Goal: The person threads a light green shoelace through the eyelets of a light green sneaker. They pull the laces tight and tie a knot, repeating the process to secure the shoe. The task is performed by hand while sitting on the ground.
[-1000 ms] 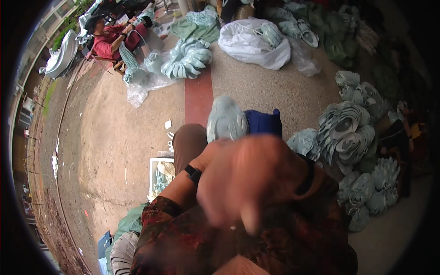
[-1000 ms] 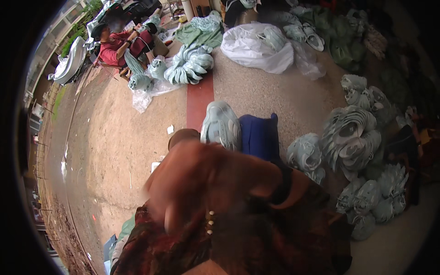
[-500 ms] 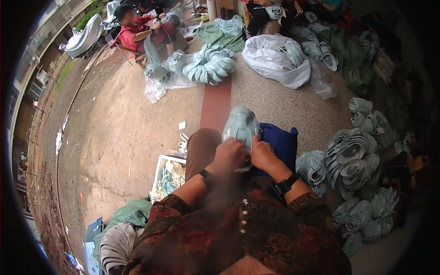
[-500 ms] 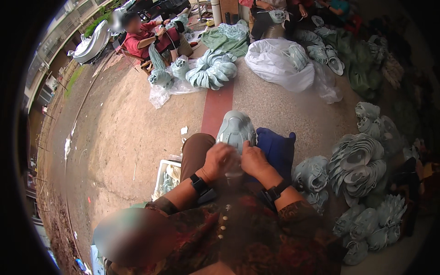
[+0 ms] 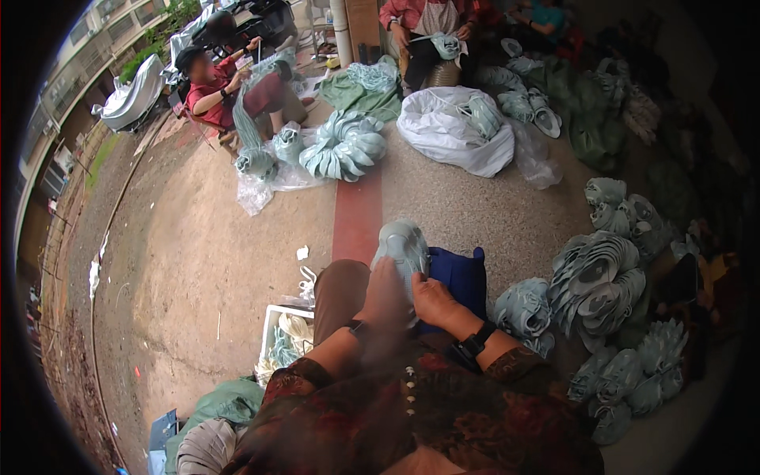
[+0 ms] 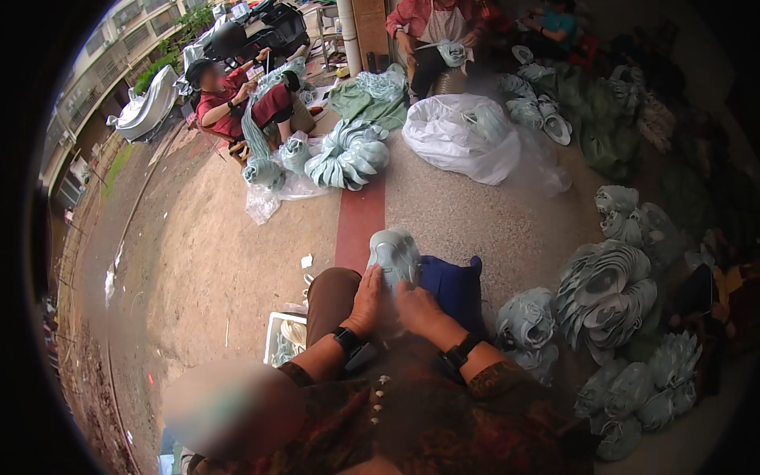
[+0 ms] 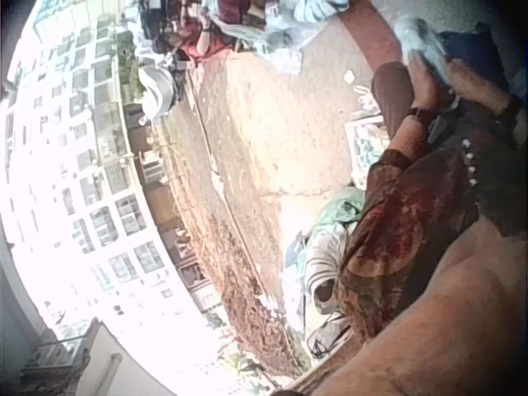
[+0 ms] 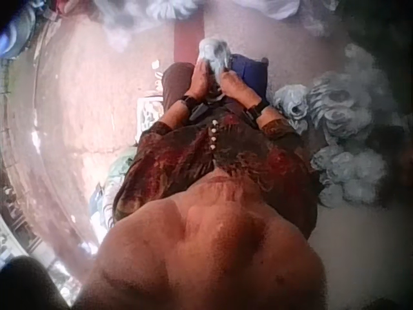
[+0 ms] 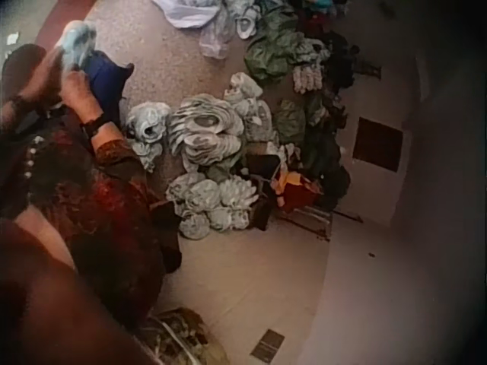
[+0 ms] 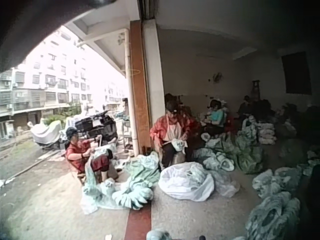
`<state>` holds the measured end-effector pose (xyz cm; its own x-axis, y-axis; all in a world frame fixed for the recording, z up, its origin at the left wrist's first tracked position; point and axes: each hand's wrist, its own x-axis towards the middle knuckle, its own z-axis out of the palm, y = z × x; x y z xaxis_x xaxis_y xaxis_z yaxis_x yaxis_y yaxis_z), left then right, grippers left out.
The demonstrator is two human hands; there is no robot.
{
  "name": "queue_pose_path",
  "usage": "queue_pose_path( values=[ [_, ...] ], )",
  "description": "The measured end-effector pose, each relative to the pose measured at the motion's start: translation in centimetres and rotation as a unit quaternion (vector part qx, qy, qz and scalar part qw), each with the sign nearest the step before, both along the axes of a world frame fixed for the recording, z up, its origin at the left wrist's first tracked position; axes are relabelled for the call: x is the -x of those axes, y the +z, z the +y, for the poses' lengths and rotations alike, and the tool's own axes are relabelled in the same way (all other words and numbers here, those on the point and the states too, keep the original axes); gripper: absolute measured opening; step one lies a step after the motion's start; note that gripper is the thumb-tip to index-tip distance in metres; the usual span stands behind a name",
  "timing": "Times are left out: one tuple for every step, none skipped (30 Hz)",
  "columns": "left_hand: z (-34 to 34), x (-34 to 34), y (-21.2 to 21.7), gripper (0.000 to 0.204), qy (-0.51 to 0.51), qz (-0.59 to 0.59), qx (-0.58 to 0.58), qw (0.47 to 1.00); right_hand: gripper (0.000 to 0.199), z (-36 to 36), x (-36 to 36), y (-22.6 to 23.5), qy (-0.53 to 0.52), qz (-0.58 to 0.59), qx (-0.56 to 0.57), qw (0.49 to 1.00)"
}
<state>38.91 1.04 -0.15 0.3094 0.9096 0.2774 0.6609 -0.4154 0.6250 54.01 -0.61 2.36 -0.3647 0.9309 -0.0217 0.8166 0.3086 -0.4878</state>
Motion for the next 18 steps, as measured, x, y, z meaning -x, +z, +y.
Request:
queue_pose_path(
  values=[
    [0.1, 0.1, 0.0, 0.058, -0.008, 0.002, -0.033, 0.999, 0.022, 0.0, -0.1, -0.3, -0.004, 0.009, 0.006, 1.0],
    [0.4, 0.2, 0.0, 0.059, -0.016, 0.002, -0.067, 0.998, 0.022, 0.0, -0.3, -0.5, -0.008, 0.015, 0.011, 1.0],
    [0.7, 0.1, 0.0, 0.062, -0.024, 0.001, -0.102, 0.994, 0.023, 0.0, -0.5, -0.7, -0.012, 0.022, 0.016, 1.0],
    [0.7, 0.1, 0.1, 0.06, -0.03, -0.001, -0.094, 0.995, 0.025, 0.0, -0.9, -0.8, -0.021, 0.033, 0.015, 0.999],
    [0.4, 0.3, 1.1, 0.058, -0.03, 0.001, -0.087, 0.996, 0.026, 0.0, -1.0, 0.1, -0.024, 0.046, 0.014, 0.999],
    [0.1, 0.4, 2.1, 0.056, -0.029, 0.002, -0.079, 0.996, 0.028, 0.1, -1.2, 0.7, -0.026, 0.059, 0.014, 0.998],
    [0.1, 0.1, 2.9, 0.052, -0.041, -0.006, -0.083, 0.996, 0.031, -0.1, -1.7, 0.8, -0.03, 0.092, -0.053, 0.994],
    [0.4, -0.1, 3.1, 0.051, -0.055, -0.004, -0.103, 0.993, 0.031, 0.1, -1.8, 0.8, -0.038, 0.087, -0.069, 0.993],
    [0.8, -0.3, 3.1, 0.051, -0.069, -0.002, -0.122, 0.99, 0.031, 0.3, -1.9, 0.8, -0.045, 0.082, -0.084, 0.992],
    [1.0, -0.4, 3.3, 0.05, -0.08, -0.001, -0.14, 0.987, 0.031, 0.3, -2.0, 0.7, -0.051, 0.075, -0.098, 0.991],
    [0.8, -0.4, 3.8, 0.047, -0.089, -0.008, -0.134, 0.987, 0.03, 0.4, -1.6, 0.4, -0.049, 0.061, -0.067, 0.995],
    [0.7, -0.2, 4.1, 0.048, -0.089, 0.018, -0.12, 0.989, 0.029, 0.6, -1.4, 0.1, -0.026, 0.054, -0.075, 0.995],
    [0.9, -0.3, 4.1, 0.048, -0.1, 0.039, -0.109, 0.988, 0.029, 0.8, -1.5, 0.2, -0.015, 0.042, -0.086, 0.995],
    [1.0, -0.3, 4.2, 0.049, -0.111, 0.061, -0.1, 0.987, 0.029, 1.0, -1.4, 0.1, -0.004, 0.029, -0.097, 0.995],
    [0.9, -0.2, 4.4, 0.055, -0.122, 0.082, -0.119, 0.982, 0.029, 1.2, -1.3, -0.5, -0.038, 0.051, -0.05, 0.997],
    [0.9, -0.1, 3.6, 0.061, -0.118, 0.059, -0.054, 0.99, 0.025, 1.5, -1.4, -1.9, -0.014, 0.046, -0.087, 0.995],
    [1.0, -0.2, 3.1, 0.062, -0.117, 0.064, -0.069, 0.989, 0.026, 2.0, -1.5, -3.9, 0.007, 0.037, -0.093, 0.995],
    [1.2, -0.1, 2.8, 0.062, -0.116, 0.076, -0.08, 0.987, 0.028, 2.4, -1.2, -4.6, 0.026, 0.035, -0.095, 0.995]
  ],
)
